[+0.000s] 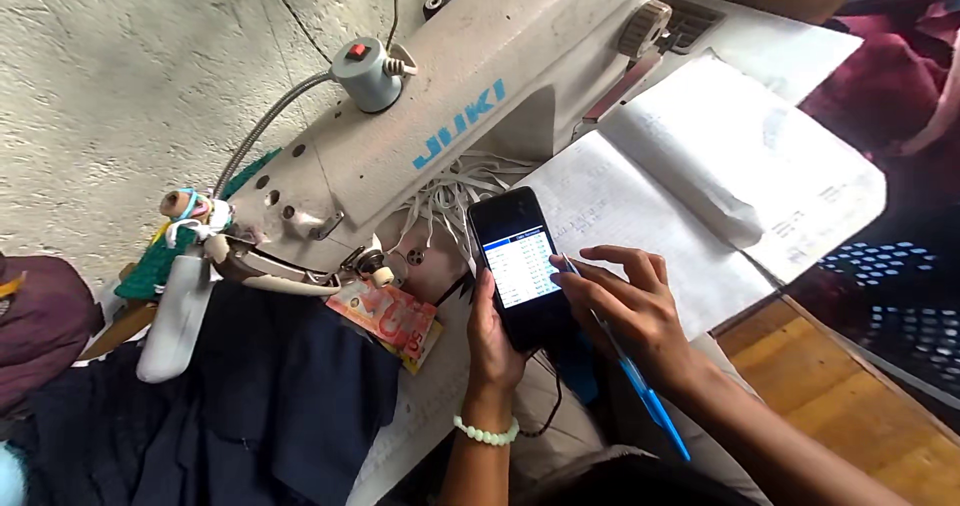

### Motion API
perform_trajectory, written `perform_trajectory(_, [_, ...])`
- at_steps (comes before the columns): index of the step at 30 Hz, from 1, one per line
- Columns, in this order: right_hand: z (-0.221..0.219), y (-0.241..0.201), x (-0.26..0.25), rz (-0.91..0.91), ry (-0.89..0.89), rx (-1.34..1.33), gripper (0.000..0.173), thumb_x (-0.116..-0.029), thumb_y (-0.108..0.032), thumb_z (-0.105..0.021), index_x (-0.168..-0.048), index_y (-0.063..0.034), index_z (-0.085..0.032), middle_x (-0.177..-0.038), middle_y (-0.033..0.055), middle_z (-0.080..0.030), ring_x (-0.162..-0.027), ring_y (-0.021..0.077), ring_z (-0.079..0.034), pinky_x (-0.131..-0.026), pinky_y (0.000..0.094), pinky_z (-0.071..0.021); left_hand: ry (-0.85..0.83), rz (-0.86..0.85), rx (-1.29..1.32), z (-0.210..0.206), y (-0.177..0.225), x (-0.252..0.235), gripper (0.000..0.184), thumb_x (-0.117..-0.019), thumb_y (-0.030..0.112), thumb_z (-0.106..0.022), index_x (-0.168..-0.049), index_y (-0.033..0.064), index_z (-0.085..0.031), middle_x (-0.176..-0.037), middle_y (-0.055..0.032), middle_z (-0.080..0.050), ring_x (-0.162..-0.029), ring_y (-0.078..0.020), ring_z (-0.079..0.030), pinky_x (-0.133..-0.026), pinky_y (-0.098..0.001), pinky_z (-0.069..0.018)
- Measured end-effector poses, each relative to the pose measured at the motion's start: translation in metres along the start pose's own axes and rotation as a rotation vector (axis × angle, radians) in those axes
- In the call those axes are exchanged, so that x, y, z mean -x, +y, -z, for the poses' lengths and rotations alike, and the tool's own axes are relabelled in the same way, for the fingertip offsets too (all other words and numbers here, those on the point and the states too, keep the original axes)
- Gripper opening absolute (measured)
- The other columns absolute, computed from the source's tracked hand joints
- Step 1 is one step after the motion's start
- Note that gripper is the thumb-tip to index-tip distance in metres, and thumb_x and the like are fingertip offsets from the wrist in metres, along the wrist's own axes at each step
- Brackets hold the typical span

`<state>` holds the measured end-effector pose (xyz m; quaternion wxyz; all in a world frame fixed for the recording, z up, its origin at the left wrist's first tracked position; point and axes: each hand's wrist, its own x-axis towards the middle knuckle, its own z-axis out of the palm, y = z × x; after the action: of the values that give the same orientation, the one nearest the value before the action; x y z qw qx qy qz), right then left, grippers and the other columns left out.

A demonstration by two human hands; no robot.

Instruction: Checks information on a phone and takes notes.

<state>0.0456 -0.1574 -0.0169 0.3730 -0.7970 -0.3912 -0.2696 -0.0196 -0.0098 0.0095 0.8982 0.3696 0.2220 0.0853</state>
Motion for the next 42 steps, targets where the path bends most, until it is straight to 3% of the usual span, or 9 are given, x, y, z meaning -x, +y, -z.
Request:
perform_trajectory(12, [-0.011, 0.005, -0.016, -0.003, 0.048, -0.170, 0.011, -0.1022, -0.015, -0.060, -0.105, -0.0127, -0.071, -0.102, 0.0035, -0.077, -0.103, 0.0211, -0.063, -0.091, 0.0361, -0.0415, 0.008, 0.033, -0.009, 0.000, 0.002, 0.002, 0.045, -0.1095, 0.033, -0.020, -0.130, 0.0086, -0.052, -0.108, -0.0077, -0.073, -0.098, -0.0164, -0.073, -0.080, -0.0351, -0.0626])
perform_trajectory(33, [0.000, 0.028, -0.021, -0.008, -0.073, -0.122, 0.023, -0.1001, -0.034, -0.065, -0.107, -0.0144, -0.074, -0.110, 0.0003, -0.077, -0.116, 0.0236, -0.061, -0.094, 0.0415, -0.0380, 0.019, 0.066, 0.022, 0.000, 0.001, 0.001, 0.043, -0.1098, 0.034, -0.023, -0.135, 0.0100, -0.049, -0.112, -0.0085, -0.072, -0.102, -0.0183, -0.072, -0.082, -0.0379, -0.0619])
perform_trajectory(42, [0.001, 0.026, -0.021, 0.013, -0.057, -0.111, 0.023, -0.1002, -0.033, -0.065, -0.108, -0.0139, -0.074, -0.112, 0.0013, -0.077, -0.116, 0.0236, -0.060, -0.094, 0.0420, -0.0372, -0.009, 0.029, 0.011, 0.000, 0.000, 0.000, 0.043, -0.1091, 0.033, -0.021, -0.134, 0.0094, -0.048, -0.111, -0.0074, -0.072, -0.101, -0.0169, -0.073, -0.083, -0.0368, -0.0619])
